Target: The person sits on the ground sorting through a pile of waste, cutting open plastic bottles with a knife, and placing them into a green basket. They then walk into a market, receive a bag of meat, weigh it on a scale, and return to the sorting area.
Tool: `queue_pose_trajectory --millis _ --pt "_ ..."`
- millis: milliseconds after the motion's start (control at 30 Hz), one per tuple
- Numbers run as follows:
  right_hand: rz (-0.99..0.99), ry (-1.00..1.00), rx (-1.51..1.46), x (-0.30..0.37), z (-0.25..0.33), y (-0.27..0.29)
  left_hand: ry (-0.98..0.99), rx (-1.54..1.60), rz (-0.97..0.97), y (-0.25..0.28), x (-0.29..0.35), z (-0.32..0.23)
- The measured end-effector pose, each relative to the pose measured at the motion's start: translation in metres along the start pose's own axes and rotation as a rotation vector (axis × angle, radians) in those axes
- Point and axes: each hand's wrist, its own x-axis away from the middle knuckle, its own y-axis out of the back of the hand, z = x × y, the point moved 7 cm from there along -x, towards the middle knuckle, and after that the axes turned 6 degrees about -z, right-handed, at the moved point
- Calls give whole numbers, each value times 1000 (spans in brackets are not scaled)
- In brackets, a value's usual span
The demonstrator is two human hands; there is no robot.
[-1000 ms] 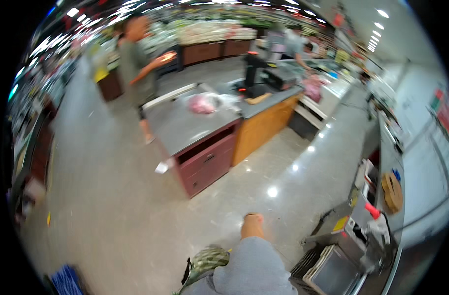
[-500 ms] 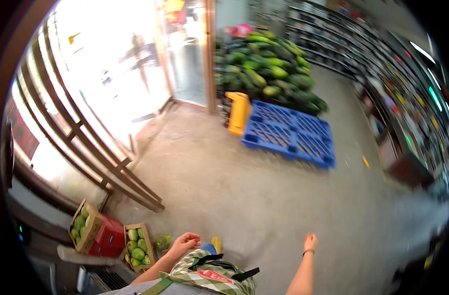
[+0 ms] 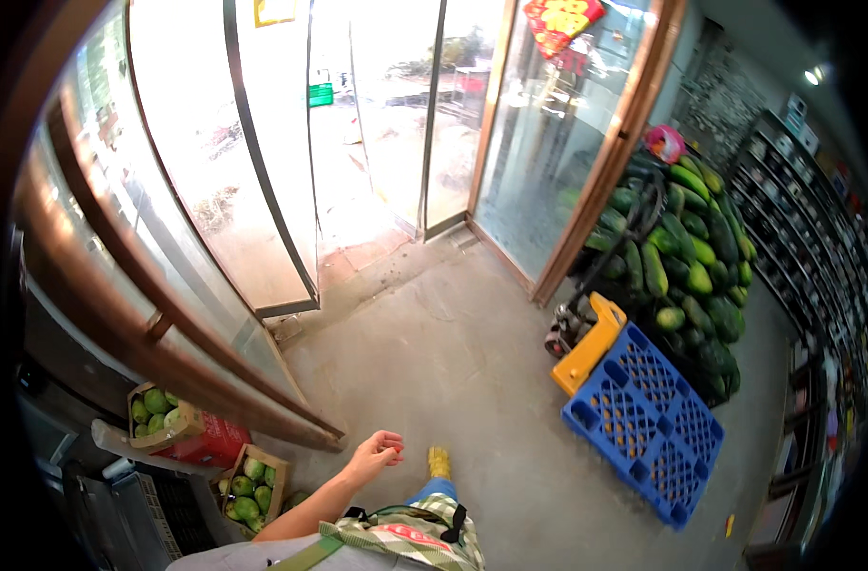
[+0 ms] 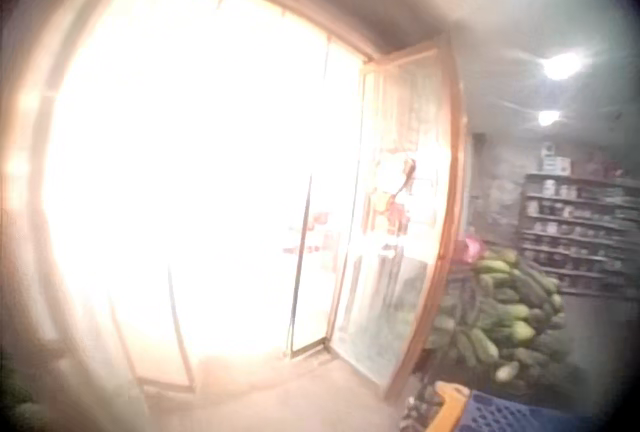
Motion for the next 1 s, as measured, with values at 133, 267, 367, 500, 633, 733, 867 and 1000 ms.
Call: queue_pose_trajectory --millis 133,267,367,500,633,733,867,1000 --pt "17 -43 59 -87 179 104 57 101 -236 48 -125 -63" --pt "-75 78 169 -192 395 200 -137 197 -460 130 -229 -157" --pt "-322 518 81 -226 676 266 -254 67 -654 209 -311 -208" --pt "-284 1040 -208 -128 1055 295 -464 -116 -797 301 -442 -303" --pt "-297 1531 -479 17 1320 307 -653 -151 -722 365 -627 -448" --pt "-330 1719 -342 135 1469 319 -633 -331 -705 406 -732 -579" --pt "-296 1958 -334 213 1635 338 -698 -378 -681 489 -898 -658" --pt "115 1901 -313 194 1828 301 -567 -249 -841 652 -1019 -683"
